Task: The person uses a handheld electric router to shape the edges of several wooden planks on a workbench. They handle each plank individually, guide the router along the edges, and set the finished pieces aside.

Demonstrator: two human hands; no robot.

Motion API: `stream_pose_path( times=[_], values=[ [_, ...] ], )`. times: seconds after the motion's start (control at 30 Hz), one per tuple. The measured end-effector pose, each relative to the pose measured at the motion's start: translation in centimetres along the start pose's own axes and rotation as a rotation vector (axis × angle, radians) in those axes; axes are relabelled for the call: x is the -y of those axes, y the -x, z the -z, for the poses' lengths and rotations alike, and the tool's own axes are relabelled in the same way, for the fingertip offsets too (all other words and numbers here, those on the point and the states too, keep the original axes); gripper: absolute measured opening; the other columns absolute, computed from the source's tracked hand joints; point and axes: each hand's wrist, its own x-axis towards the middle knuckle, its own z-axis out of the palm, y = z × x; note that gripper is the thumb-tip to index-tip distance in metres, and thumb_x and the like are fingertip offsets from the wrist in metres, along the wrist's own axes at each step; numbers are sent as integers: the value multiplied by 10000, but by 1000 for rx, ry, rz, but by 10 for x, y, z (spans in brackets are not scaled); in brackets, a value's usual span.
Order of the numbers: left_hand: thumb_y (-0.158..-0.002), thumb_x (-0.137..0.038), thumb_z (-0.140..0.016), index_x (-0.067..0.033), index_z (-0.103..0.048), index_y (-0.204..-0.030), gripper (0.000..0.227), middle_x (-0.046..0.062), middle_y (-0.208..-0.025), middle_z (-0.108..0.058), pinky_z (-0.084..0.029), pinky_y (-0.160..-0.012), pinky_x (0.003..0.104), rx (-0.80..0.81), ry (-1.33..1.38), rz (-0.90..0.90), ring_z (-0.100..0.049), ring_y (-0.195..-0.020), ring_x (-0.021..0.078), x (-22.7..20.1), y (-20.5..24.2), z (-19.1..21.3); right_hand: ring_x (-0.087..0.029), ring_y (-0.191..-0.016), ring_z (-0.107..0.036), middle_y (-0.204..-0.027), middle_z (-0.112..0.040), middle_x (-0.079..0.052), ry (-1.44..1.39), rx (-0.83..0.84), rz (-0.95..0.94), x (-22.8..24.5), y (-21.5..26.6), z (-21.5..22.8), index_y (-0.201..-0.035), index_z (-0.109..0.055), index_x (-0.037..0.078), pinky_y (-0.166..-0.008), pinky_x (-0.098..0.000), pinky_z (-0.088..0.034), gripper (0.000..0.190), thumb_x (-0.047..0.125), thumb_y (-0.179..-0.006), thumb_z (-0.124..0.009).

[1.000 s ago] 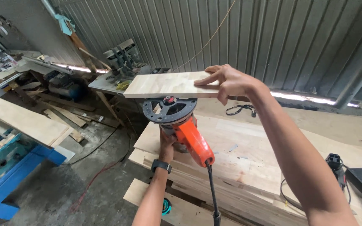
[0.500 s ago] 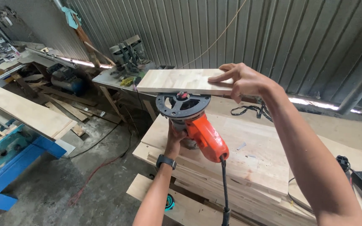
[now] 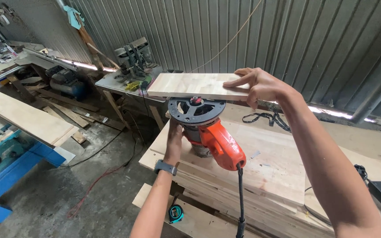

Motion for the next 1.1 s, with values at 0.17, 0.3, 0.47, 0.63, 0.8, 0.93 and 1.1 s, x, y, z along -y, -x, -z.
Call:
stream_pose_path(
  times=[0.17,0.3,0.47,0.63,0.8,0.93,1.1],
  values=[
    [-969,-317,-604,-249,-284,-1641,748,22,-1679,-338,-427,-1033,438,-36,217,-6,-453,-1427,227,53,-20,31,-468,-1336,-458,-1484,-557,-213,16,0,1,-3,-3,1,-1203,-774,180,-939,-452,-452,969,-149,-302,-637],
    [-978,-411,-556,-276,-254,-1641,741,18,-1676,-295,-282,-1096,452,-44,119,-106,-352,-1425,224,-2,1,7,-468,-1333,-451,-1485,-546,-215,21,7,28,-4,0,-1,-1205,-773,189,-937,-456,-456,955,-136,-313,-663],
    [-939,-650,-546,-279,-178,-1653,884,64,-1681,-230,-204,-1221,521,9,-99,-260,-258,-1529,260,-36,11,-10,-488,-1335,-455,-1484,-550,-229,-26,-23,6,6,9,-2,-1192,-776,171,-952,-457,-457,935,-155,-323,-653],
    [-1002,-279,-670,-98,105,-1618,1007,245,-1681,-8,-163,-1235,680,41,-61,-208,-22,-1530,520,-20,8,-11,-498,-1342,-454,-1485,-546,-228,-6,-24,38,-6,-1,-3,-1182,-779,187,-965,-443,-467,922,-166,-337,-666],
    [-997,-283,-680,-112,96,-1624,1012,226,-1689,-51,-174,-1248,659,37,-57,-193,-84,-1546,474,-32,13,-21,-517,-1333,-447,-1469,-537,-250,11,-4,54,0,3,-2,-1206,-767,184,-968,-502,-475,937,-143,-334,-670],
    [-966,-309,-720,-73,79,-1630,1065,235,-1675,-115,-219,-1215,654,26,-62,-242,-163,-1538,450,-19,9,-17,-521,-1334,-443,-1460,-541,-263,38,-12,43,5,8,-3,-1205,-769,177,-975,-514,-474,938,-144,-329,-677],
    [-942,-314,-748,-201,-18,-1661,1030,173,-1694,-129,-222,-1202,652,-5,-170,-327,-187,-1536,408,-29,13,-14,-507,-1310,-455,-1429,-549,-274,62,-20,43,9,14,-3,-1217,-764,168,-966,-508,-479,928,-138,-344,-701]
  ],
)
